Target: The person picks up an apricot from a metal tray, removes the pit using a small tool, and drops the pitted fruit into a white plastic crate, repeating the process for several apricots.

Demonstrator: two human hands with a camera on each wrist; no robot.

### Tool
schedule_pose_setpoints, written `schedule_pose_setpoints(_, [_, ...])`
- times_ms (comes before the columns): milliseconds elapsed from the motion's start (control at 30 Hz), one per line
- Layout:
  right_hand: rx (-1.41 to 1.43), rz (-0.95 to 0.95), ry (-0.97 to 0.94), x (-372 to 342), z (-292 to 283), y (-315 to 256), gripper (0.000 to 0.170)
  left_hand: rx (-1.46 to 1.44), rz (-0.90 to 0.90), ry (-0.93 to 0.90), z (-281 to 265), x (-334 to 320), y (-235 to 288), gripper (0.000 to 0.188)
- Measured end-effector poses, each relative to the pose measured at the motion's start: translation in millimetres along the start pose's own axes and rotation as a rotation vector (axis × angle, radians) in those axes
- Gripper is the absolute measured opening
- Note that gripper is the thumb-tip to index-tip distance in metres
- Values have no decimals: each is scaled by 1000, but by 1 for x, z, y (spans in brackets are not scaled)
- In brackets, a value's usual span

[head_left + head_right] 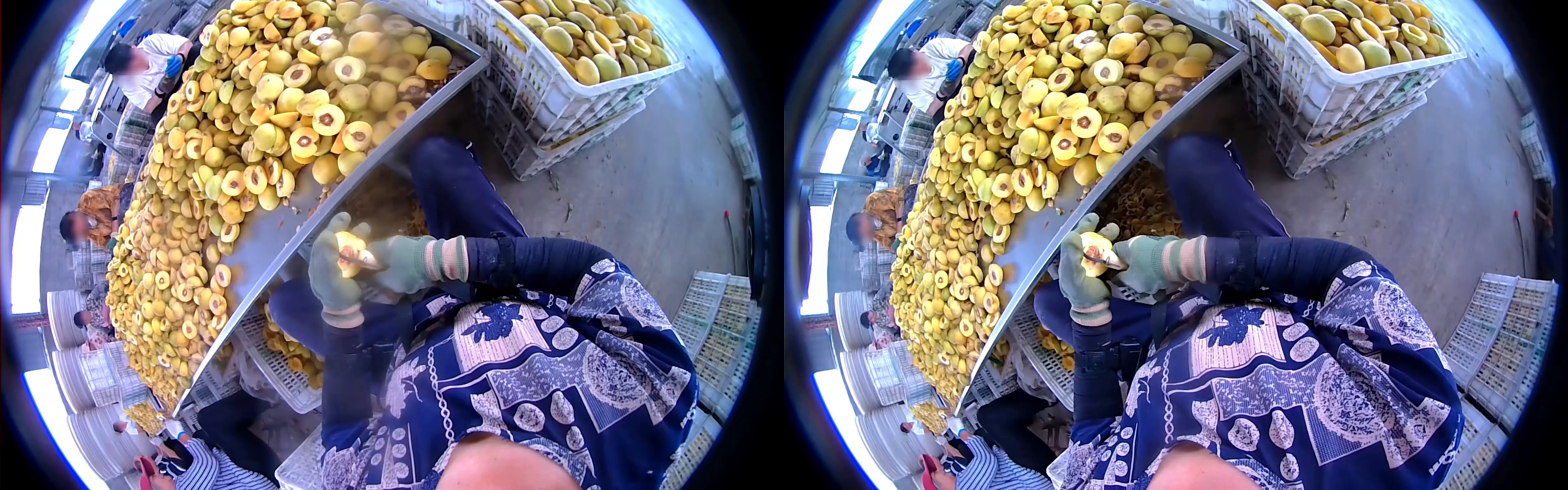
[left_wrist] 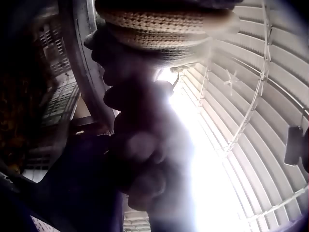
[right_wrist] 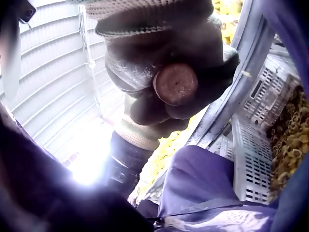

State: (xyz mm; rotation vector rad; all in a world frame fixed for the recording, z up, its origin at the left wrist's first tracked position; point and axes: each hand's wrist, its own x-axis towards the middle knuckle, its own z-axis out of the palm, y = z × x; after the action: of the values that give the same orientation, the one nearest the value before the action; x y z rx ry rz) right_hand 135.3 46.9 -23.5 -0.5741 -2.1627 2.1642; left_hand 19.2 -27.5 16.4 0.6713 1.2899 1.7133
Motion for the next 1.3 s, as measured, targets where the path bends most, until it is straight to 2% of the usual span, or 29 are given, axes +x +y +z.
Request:
schedule_pose_setpoints(33, [-123,-286,81,11,6,23,41,-2,2,1,-5,0,-2,58])
schedule_pose_setpoints(67, [-126,-287,79,0,-2,-2,41,23,-34,-18,-12,1,-6,59])
schedule_pose_setpoints(100, [-57,13,-81,-22,-17,-50,46,49,-70,-38,-16,1,-8,60])
schedule_pose_setpoints(133, [14,314,-239,-33,-25,-75,51,193,26,-39,-15,0,-8,61])
schedule_pose_setpoints(167, [14,316,-240,-34,-25,-74,51,192,25,-38,-14,-1,-9,61])
schedule_pose_setpoints(233, [-250,40,-174,-35,-24,-70,56,239,127,-14,-13,-3,-10,60])
schedule_pose_setpoints(267, [-251,40,-173,-30,-21,-65,56,238,128,-14,-13,-4,-11,60])
schedule_pose_setpoints(300, [-305,131,-170,-24,-18,-57,35,265,145,15,-13,-5,-13,58])
schedule_pose_setpoints(333, [-361,222,-167,-18,-17,-53,25,291,164,46,-13,-4,-14,57])
schedule_pose_setpoints(467, [-197,343,-208,-29,-18,-86,24,275,182,65,-13,-7,-13,51])
schedule_pose_setpoints(533, [66,508,-286,-28,-17,-85,22,405,339,142,-5,-12,-9,46])
schedule_pose_setpoints(567, [65,509,-286,-15,-11,-50,22,403,339,143,-5,-12,-9,46])
schedule_pose_setpoints(600, [-380,-77,-131,9,-1,11,18,360,317,144,-6,-14,-9,44])
schedule_pose_setpoints(633, [-805,-674,40,22,4,44,14,316,293,146,-6,-15,-9,43])
schedule_pose_setpoints(667, [-806,-672,37,9,1,11,14,313,293,148,-9,-15,-11,43])
schedule_pose_setpoints(700, [-440,-97,-137,-13,-7,-56,12,233,254,157,-13,-14,-13,44])
schedule_pose_setpoints(733, [-49,469,-294,-25,-10,-92,10,155,212,166,-17,-14,-14,45])
schedule_pose_setpoints(767, [-51,472,-299,-26,-8,-90,10,153,211,172,-16,-15,-13,45])
schedule_pose_setpoints(833, [261,472,-220,-26,-1,-85,8,65,315,175,-13,-16,-9,45])
schedule_pose_setpoints(900, [225,473,-221,-28,-3,-94,8,104,329,169,-18,-15,-6,47])
schedule_pose_setpoints(967, [83,485,-240,-27,-4,-96,9,348,221,96,-21,-18,-2,48])
schedule_pose_setpoints(1000, [111,489,-248,-24,-1,-88,11,191,176,89,-25,-16,-5,48])
schedule_pose_setpoints(1033, [108,491,-251,-22,-2,-81,11,189,177,93,-24,-15,-7,48])
schedule_pose_setpoints(1100, [544,482,-459,-21,-6,-73,14,352,409,190,-18,-14,-8,35])
schedule_pose_setpoints(1167, [617,474,-461,-20,-3,-69,14,247,428,207,-18,-12,-8,35])
schedule_pose_setpoints(1233, [964,385,-629,-15,-1,-59,15,-32,353,164,-18,-10,-8,37])
schedule_pose_setpoints(1300, [1073,378,-649,-18,4,-56,18,-27,342,168,-19,-12,-10,40])
